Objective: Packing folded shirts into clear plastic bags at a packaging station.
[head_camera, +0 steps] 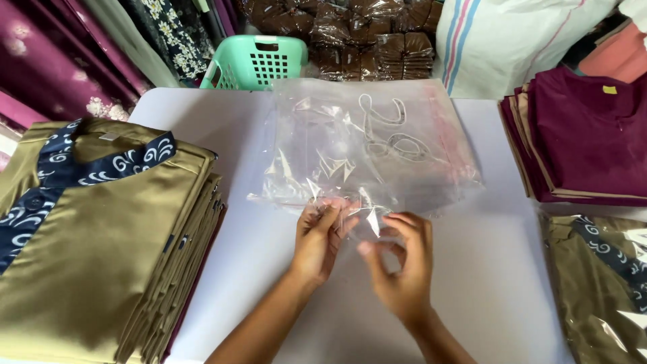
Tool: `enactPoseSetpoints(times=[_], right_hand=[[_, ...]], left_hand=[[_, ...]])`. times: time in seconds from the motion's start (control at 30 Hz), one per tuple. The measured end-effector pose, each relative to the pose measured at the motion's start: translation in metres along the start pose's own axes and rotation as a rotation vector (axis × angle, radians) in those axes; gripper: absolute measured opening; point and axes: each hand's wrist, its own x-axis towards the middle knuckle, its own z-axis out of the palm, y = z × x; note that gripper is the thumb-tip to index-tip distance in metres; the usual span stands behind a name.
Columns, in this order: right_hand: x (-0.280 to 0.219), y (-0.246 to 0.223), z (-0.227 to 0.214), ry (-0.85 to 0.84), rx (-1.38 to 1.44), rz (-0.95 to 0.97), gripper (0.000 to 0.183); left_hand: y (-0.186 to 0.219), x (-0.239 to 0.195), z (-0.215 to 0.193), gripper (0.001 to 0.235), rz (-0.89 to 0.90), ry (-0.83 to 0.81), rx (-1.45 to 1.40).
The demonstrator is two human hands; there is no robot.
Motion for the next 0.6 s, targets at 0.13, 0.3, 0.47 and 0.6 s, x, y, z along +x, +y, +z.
enactPoseSetpoints(times=[0.13, 0.3, 0.47, 0.6], right_hand=[[0.024, 0.004, -0.015, 0.074, 0.046, -0.085, 0.007], [0.032, 0.012, -0.027, 0.026, -0.09, -0.124, 0.03], [0.035, 0.01, -0.031, -0.067, -0.044, -0.223, 0.016], [0.031, 0.013, -0.027, -0.054, 0.0, -0.267, 0.009]], left_hand=[[0.008, 0.0, 0.007, 0.032, -0.166, 0.274, 0.319], [0.05, -0.011, 0.026, 0.041, -0.341, 0.212, 0.675], [0.083, -0.019, 0.037, 0.072, -0.639, 0.204, 0.783], [0.082, -0.011, 0.009, 0.059, -0.487, 0.15, 0.537]])
